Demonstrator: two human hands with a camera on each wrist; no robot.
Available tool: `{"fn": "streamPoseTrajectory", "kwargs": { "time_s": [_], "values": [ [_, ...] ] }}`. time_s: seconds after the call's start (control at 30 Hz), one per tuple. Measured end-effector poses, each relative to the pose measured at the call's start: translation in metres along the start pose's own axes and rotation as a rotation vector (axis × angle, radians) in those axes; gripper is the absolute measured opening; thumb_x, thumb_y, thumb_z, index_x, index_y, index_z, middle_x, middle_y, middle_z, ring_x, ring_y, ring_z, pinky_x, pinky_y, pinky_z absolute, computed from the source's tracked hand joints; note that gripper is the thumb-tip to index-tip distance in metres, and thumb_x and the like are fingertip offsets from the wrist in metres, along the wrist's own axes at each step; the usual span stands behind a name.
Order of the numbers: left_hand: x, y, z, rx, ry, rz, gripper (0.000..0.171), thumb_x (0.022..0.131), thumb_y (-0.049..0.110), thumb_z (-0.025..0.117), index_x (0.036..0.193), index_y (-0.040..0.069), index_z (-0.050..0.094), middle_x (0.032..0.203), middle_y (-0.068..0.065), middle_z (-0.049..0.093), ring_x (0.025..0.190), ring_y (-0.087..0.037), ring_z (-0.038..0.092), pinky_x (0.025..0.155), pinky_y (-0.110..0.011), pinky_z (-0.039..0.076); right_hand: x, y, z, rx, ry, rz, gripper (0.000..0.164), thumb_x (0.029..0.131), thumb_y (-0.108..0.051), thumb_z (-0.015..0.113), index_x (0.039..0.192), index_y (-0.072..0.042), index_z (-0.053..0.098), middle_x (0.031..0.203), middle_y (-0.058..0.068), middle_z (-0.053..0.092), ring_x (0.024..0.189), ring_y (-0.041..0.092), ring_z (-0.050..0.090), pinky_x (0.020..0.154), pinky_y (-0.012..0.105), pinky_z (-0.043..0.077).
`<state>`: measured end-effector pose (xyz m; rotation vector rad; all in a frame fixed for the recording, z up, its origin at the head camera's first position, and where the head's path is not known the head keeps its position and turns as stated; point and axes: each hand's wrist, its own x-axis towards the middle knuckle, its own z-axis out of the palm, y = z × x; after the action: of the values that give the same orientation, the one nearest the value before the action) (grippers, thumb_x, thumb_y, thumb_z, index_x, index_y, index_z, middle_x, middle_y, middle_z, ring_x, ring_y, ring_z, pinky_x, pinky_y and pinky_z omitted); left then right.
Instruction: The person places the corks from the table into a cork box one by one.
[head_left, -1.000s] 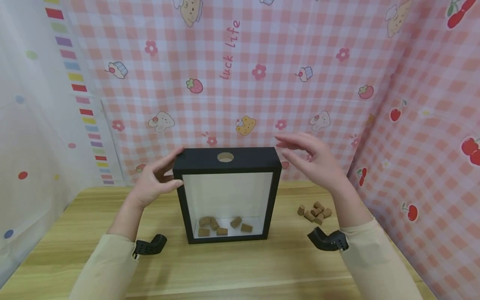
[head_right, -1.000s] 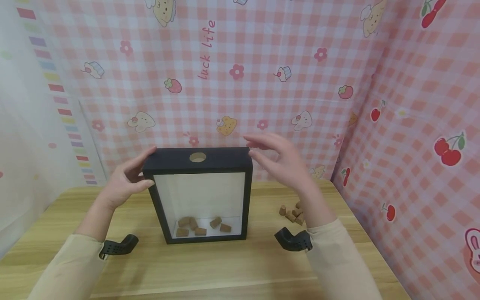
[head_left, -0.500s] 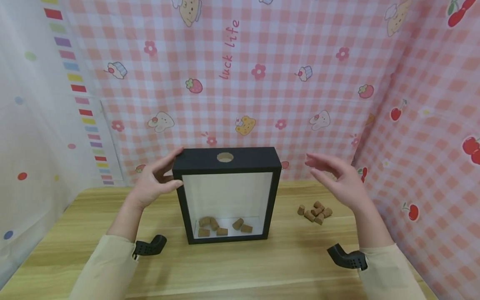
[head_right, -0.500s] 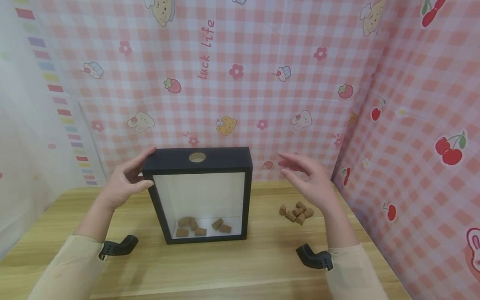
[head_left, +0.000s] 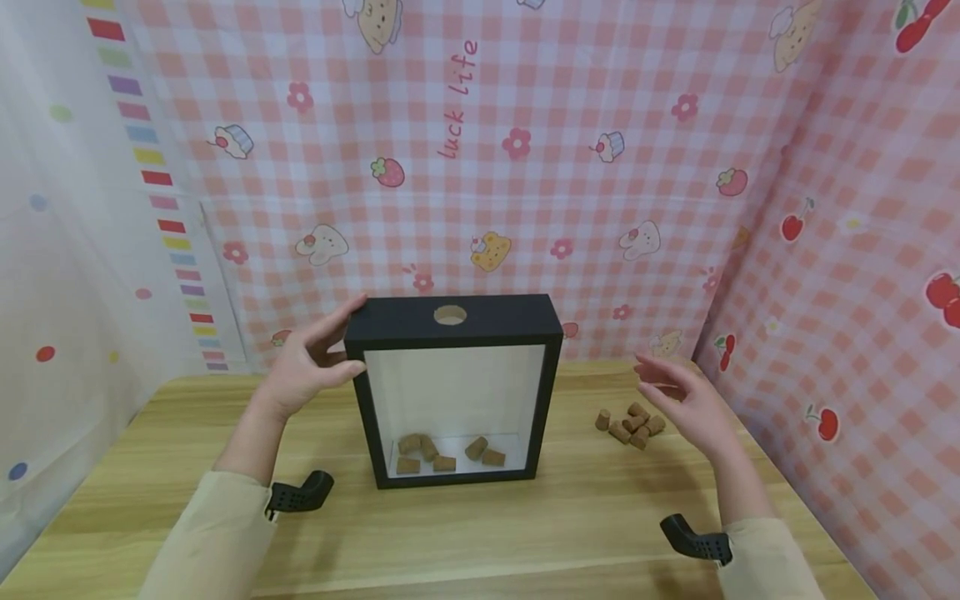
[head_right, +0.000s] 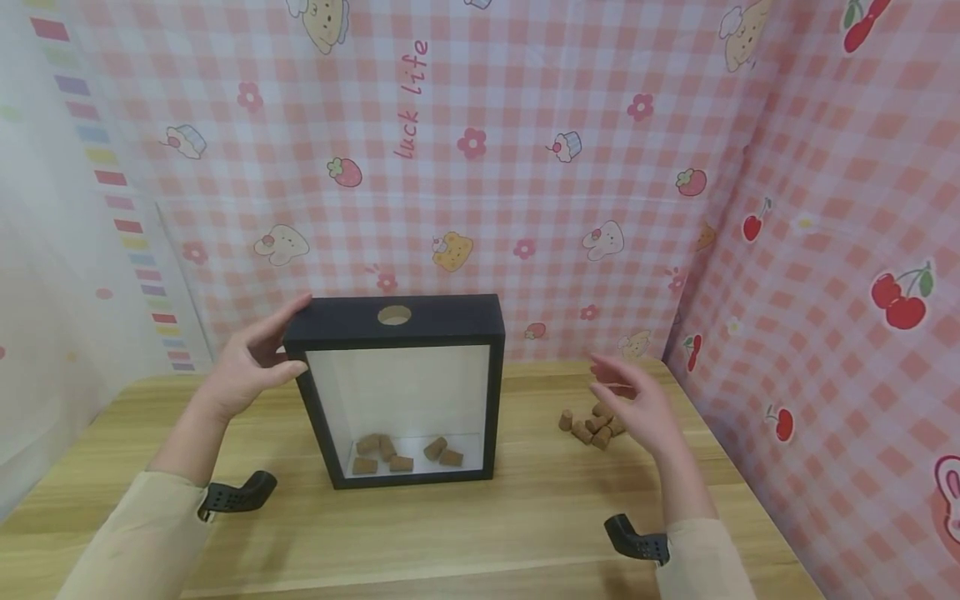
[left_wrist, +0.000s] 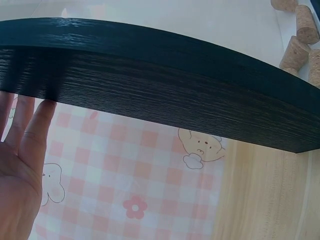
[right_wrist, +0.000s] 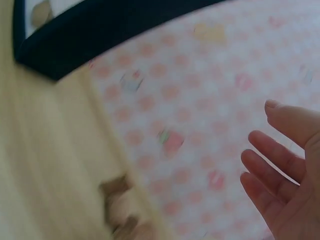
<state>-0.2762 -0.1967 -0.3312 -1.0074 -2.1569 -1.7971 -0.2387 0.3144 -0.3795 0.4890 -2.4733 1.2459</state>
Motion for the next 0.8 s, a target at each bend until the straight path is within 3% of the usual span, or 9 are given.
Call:
{"fn": "streamPoseTrajectory", "kwargs": {
  "time_s": [0.13, 0.23, 0.33, 0.53, 0.67, 0.8],
  "values": [
    [0.000, 0.000, 0.000, 0.002, 0.000, -0.001, 0.077, 0.086, -0.010, 0.066, 0.154, 0.012, 0.038, 0.160, -0.003, 0.031, 0.146, -0.023, 0.026, 0.098, -0.022, 0.043, -0.009, 0.028, 0.002, -0.046, 0.001, 0.068, 0.044, 0.100, -0.010, 0.060, 0.141, 0.004, 0.052, 0.129, 0.025, 0.058, 0.113, 0.033, 0.058, 0.086, 0.016, 0.046],
    [0.000, 0.000, 0.000, -0.004, 0.000, 0.005, 0.077, 0.086, -0.011, 0.066, 0.154, 0.011, 0.038, 0.159, 0.000, 0.032, 0.145, -0.022, 0.027, 0.097, -0.023, 0.044, -0.016, 0.047, 0.003, -0.076, -0.004, 0.122, 0.044, 0.100, -0.008, 0.059, 0.140, 0.007, 0.050, 0.134, 0.030, 0.053, 0.117, 0.044, 0.054, 0.091, 0.035, 0.050],
    [0.000, 0.001, 0.000, -0.001, 0.002, 0.005, 0.077, 0.086, -0.011, 0.066, 0.154, 0.011, 0.038, 0.159, -0.002, 0.032, 0.145, -0.021, 0.028, 0.097, -0.023, 0.044, -0.023, 0.062, 0.005, -0.086, -0.005, 0.167, 0.046, 0.100, -0.008, 0.058, 0.141, 0.009, 0.047, 0.139, 0.032, 0.047, 0.121, 0.048, 0.050, 0.095, 0.055, 0.045],
    [0.000, 0.001, 0.000, 0.002, 0.002, 0.003, 0.077, 0.086, -0.010, 0.066, 0.154, 0.012, 0.038, 0.159, -0.002, 0.032, 0.145, -0.022, 0.029, 0.097, -0.023, 0.044, -0.031, 0.083, 0.008, -0.068, -0.011, 0.178, 0.049, 0.098, -0.002, 0.059, 0.142, 0.013, 0.043, 0.141, 0.035, 0.044, 0.125, 0.052, 0.044, 0.098, 0.060, 0.040],
    [0.000, 0.001, -0.001, 0.003, 0.001, 0.005, 0.077, 0.086, -0.011, 0.066, 0.154, 0.013, 0.038, 0.160, -0.005, 0.031, 0.144, -0.021, 0.030, 0.097, -0.023, 0.044, -0.033, 0.092, 0.010, -0.077, -0.042, 0.165, 0.048, 0.097, 0.002, 0.058, 0.141, 0.015, 0.043, 0.138, 0.036, 0.046, 0.123, 0.051, 0.047, 0.099, 0.053, 0.042],
    [0.000, 0.001, 0.000, 0.000, 0.000, 0.005, 0.077, 0.086, -0.011, 0.066, 0.154, 0.013, 0.038, 0.160, -0.003, 0.031, 0.144, -0.020, 0.031, 0.097, -0.023, 0.044, -0.036, 0.101, 0.011, -0.083, -0.087, 0.217, 0.051, 0.097, -0.002, 0.060, 0.143, 0.012, 0.042, 0.140, 0.033, 0.047, 0.127, 0.046, 0.047, 0.100, 0.020, 0.036]
  ]
}}
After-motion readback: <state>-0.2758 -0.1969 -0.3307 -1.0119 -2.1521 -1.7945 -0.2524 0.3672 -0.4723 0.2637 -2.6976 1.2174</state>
